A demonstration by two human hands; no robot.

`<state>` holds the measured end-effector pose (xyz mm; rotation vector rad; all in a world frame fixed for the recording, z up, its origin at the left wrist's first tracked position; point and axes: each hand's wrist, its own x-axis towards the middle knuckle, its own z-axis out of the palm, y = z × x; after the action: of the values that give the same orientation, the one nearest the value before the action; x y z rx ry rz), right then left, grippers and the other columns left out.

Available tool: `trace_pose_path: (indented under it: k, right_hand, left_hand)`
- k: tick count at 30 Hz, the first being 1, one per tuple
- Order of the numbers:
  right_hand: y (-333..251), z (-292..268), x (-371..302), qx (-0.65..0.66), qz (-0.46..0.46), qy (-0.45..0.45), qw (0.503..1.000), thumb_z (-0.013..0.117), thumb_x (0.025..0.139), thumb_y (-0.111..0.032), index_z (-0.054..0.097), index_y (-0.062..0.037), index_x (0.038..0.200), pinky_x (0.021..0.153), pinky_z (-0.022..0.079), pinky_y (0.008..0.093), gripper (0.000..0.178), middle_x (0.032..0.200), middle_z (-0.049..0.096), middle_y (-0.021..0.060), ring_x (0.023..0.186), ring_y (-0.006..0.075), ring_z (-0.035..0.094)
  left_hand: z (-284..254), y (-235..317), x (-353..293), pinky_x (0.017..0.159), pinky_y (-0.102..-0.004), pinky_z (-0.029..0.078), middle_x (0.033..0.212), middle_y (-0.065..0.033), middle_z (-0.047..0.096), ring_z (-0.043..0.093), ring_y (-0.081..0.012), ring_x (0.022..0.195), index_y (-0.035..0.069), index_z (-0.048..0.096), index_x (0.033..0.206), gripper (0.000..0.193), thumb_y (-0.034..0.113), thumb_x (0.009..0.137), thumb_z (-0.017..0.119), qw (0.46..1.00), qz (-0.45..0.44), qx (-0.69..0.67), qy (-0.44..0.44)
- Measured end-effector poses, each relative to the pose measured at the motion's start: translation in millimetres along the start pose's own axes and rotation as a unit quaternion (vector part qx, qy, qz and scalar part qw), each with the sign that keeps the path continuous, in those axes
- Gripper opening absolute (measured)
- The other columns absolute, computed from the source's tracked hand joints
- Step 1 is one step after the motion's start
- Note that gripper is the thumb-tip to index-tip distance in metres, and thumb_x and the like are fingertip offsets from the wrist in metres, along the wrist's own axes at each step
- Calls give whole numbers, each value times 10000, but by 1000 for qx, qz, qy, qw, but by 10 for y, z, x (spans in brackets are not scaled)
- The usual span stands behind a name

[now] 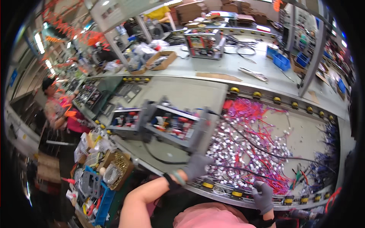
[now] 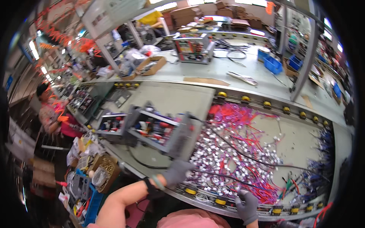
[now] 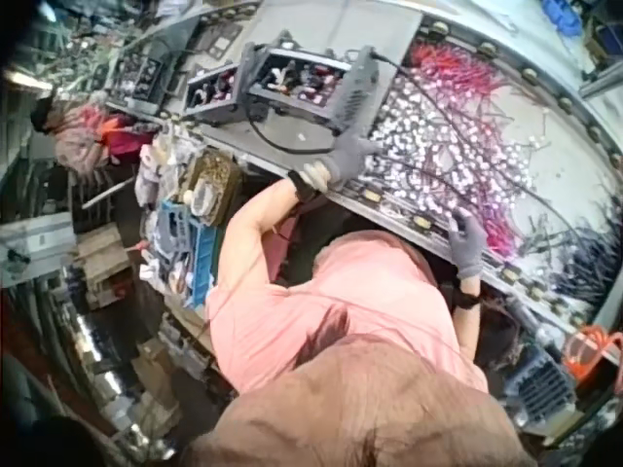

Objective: Assembling electronic components and wiring into metal equipment housings on a production line.

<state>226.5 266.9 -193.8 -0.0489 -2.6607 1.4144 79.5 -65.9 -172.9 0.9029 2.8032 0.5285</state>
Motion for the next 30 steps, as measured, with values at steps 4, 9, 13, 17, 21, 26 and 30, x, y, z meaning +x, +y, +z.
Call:
trace_pose_path:
  k: [4,9,13,17,21,26,30]
  right_hand:
    - [121,-78,-213,41,112,37,992,677,773,-7,673,-8,956,647,528,307,183,821,692,106,695,197,676]
    - [104,-36,-388,-132,-48,66,988,684,712,-23,676,-51,911,673,531,387,201,840,687,127,733,304,668]
    - [49,-3,-378,-185,-51,79,978,700,715,-55,678,-72,899,652,514,401,186,804,678,112,714,305,658]
    - [16,-13,-318,-191,-39,84,977,702,723,-71,687,-89,883,626,510,408,161,796,675,105,694,300,654]
    - [18,-99,-137,-117,-48,59,990,698,789,-113,693,-98,969,601,514,404,181,785,650,110,678,312,648]
    - [173,-271,606,-142,-128,57,980,663,873,-254,663,-111,1055,618,507,442,231,808,618,126,745,326,642]
    - [715,-753,1566,-223,-108,158,956,629,815,-223,659,-109,999,670,528,463,218,897,654,140,808,346,658]
  left_hand:
    - [-304,-95,329,628,-415,489,730,-78,626,633,-286,744,113,642,864,172,114,708,715,989,11,33,142]
    - [-299,-370,1233,701,-491,479,883,-78,649,622,-283,811,183,669,1053,349,192,705,662,930,105,237,262]
    - [-440,-1097,1202,911,-485,482,1118,-127,686,644,-309,1058,155,717,1084,388,448,846,626,954,-95,195,-206]
    - [-1369,-1263,693,914,-373,500,1095,-129,711,667,-264,1033,53,701,1108,389,284,797,731,962,-162,-101,-194]
    - [-2015,-531,216,880,-336,495,965,-73,687,645,-183,952,24,684,1105,334,106,781,703,864,-133,-305,378]
    - [-967,736,722,882,-336,494,977,-76,681,640,-185,957,23,675,1114,329,111,797,692,935,3,-263,236]
    - [-541,1130,1175,883,-336,494,987,-79,675,636,-186,962,23,667,1121,325,115,810,682,958,13,-241,156]
